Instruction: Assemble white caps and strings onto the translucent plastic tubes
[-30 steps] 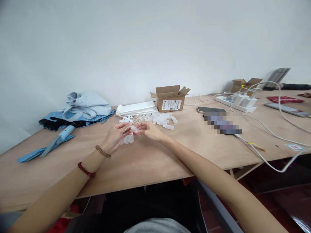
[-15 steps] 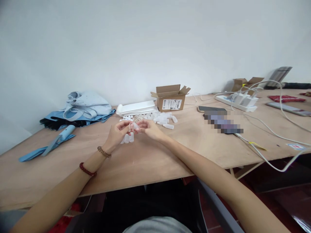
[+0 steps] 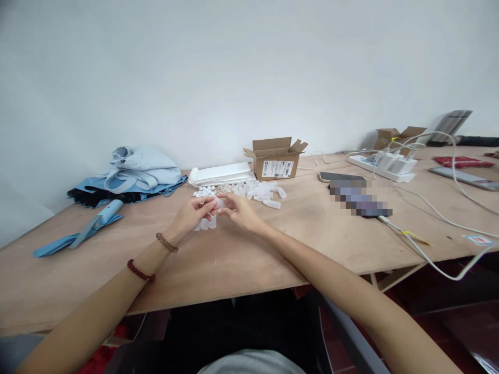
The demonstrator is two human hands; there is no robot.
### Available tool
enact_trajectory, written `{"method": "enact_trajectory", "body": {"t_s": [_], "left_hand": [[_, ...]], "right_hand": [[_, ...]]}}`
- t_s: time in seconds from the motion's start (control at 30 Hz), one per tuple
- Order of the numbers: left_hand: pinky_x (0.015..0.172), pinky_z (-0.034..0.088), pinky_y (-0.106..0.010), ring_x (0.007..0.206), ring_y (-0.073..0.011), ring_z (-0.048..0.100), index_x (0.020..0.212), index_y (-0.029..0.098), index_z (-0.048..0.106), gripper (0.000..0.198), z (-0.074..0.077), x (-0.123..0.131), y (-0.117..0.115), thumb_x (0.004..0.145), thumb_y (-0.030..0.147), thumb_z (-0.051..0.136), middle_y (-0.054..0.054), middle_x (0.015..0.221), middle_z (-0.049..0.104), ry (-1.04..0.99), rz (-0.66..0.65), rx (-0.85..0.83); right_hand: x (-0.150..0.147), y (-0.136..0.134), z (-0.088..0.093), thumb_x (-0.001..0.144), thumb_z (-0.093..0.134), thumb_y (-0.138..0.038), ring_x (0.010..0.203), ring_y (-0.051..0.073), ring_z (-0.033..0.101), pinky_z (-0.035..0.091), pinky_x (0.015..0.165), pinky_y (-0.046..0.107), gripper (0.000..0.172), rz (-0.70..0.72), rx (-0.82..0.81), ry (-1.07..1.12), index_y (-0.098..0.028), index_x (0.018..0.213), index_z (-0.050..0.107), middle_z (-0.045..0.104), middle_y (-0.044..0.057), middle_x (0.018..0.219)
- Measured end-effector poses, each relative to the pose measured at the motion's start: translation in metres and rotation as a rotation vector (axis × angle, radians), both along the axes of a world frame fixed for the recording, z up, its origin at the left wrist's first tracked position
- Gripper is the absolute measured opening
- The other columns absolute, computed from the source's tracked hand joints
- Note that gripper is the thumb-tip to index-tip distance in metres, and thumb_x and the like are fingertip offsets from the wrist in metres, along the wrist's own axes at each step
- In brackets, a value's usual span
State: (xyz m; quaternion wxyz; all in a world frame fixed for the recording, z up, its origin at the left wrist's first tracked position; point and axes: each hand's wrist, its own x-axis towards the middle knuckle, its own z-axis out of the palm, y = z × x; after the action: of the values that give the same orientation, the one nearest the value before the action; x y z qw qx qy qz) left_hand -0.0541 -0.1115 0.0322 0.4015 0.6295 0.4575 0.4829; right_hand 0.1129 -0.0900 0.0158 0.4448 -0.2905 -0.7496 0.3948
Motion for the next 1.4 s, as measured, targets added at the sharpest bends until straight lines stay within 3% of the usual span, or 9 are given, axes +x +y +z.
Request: {"method": "enact_trajectory", "body": {"t_s": [0.17, 0.33, 0.47, 0.63, 0.8, 0.87, 0.97, 1.13, 1.4], "left_hand": [[0.047, 0.043, -0.022, 0.050, -0.0106, 0.052, 0.079, 0.011, 0.067, 0.031, -0.005, 0.003, 0.000, 0.066, 0.039, 0.071, -0.002, 0.057, 0.059, -0.096, 0.160, 0.010], [0.046, 0.041, -0.022, 0.047, -0.0095, 0.051, 0.081, 0.013, 0.067, 0.030, -0.004, 0.008, -0.006, 0.071, 0.041, 0.068, -0.001, 0.059, 0.060, -0.048, 0.062, 0.065], [0.044, 0.037, -0.021, 0.043, -0.0076, 0.046, 0.073, 0.014, 0.065, 0.028, -0.003, 0.010, -0.007, 0.069, 0.042, 0.070, 0.002, 0.053, 0.054, -0.086, 0.066, 0.040], [0.053, 0.042, -0.020, 0.061, -0.0081, 0.054, 0.074, 0.014, 0.065, 0.024, 0.003, 0.005, -0.006, 0.065, 0.034, 0.075, -0.001, 0.072, 0.061, -0.289, -0.083, -0.114], [0.060, 0.046, -0.021, 0.072, -0.0107, 0.058, 0.102, 0.014, 0.062, 0.043, 0.003, 0.002, -0.003, 0.063, 0.025, 0.076, -0.005, 0.087, 0.064, -0.377, -0.092, -0.184], [0.061, 0.047, -0.023, 0.076, -0.0137, 0.060, 0.115, 0.014, 0.055, 0.058, 0.001, 0.001, -0.002, 0.062, 0.024, 0.076, -0.008, 0.095, 0.063, -0.306, 0.013, -0.131], [0.065, 0.050, -0.028, 0.090, -0.0195, 0.059, 0.122, 0.017, 0.050, 0.062, 0.000, 0.002, -0.003, 0.066, 0.026, 0.072, -0.012, 0.112, 0.058, 0.013, 0.170, 0.158], [0.098, 0.037, -0.045, 0.117, -0.0280, 0.045, 0.116, 0.019, 0.056, 0.046, 0.001, 0.003, -0.009, 0.072, 0.028, 0.067, -0.012, 0.123, 0.054, 0.579, 0.015, 0.627], [0.094, 0.039, -0.044, 0.106, -0.0274, 0.046, 0.108, 0.017, 0.058, 0.039, -0.003, -0.002, -0.005, 0.073, 0.031, 0.067, -0.009, 0.109, 0.061, 0.819, 0.030, 0.709]], "right_hand": [[0.000, 0.000, -0.002, 0.077, 0.065, -0.028, 0.084, 0.019, 0.062, 0.050, 0.076, 0.033, 0.031, -0.249, 0.268, -0.177, -0.019, 0.107, 0.060, 0.067, 0.007, 0.094], [0.000, -0.004, -0.003, 0.081, 0.062, -0.035, 0.086, 0.019, 0.061, 0.047, 0.074, 0.031, 0.030, -0.357, 0.394, -0.281, -0.020, 0.107, 0.058, 0.065, 0.009, 0.098], [0.000, -0.005, -0.006, 0.081, 0.061, -0.036, 0.089, 0.021, 0.060, 0.046, 0.074, 0.032, 0.032, -0.311, 0.455, -0.363, -0.020, 0.108, 0.055, 0.062, 0.011, 0.105], [-0.003, -0.009, 0.000, 0.083, 0.057, -0.036, 0.071, 0.014, 0.063, 0.048, 0.067, 0.027, 0.038, -0.150, 0.280, -0.193, -0.020, 0.117, 0.049, 0.065, 0.006, 0.095], [-0.004, -0.011, 0.005, 0.083, 0.057, -0.028, 0.075, 0.015, 0.063, 0.050, 0.070, 0.027, 0.034, -0.121, 0.254, -0.104, -0.020, 0.115, 0.055, 0.067, 0.004, 0.088], [-0.005, -0.008, 0.003, 0.080, 0.061, -0.030, 0.073, 0.015, 0.063, 0.050, 0.069, 0.028, 0.029, -0.190, 0.224, -0.101, -0.018, 0.106, 0.059, 0.067, 0.005, 0.085], [-0.004, 0.000, -0.001, 0.075, 0.066, -0.034, 0.070, 0.016, 0.063, 0.050, 0.065, 0.028, 0.028, -0.270, 0.101, -0.082, -0.015, 0.096, 0.060, 0.066, 0.006, 0.081], [-0.002, 0.007, -0.005, 0.071, 0.068, -0.036, 0.068, 0.015, 0.061, 0.050, 0.061, 0.028, 0.028, -0.322, -0.028, -0.063, -0.013, 0.086, 0.060, 0.064, 0.006, 0.080], [-0.006, 0.002, -0.006, 0.075, 0.065, -0.033, 0.057, 0.011, 0.057, 0.045, 0.051, 0.022, 0.023, -0.217, -0.128, -0.053, -0.012, 0.085, 0.061, 0.064, 0.004, 0.078]]}}
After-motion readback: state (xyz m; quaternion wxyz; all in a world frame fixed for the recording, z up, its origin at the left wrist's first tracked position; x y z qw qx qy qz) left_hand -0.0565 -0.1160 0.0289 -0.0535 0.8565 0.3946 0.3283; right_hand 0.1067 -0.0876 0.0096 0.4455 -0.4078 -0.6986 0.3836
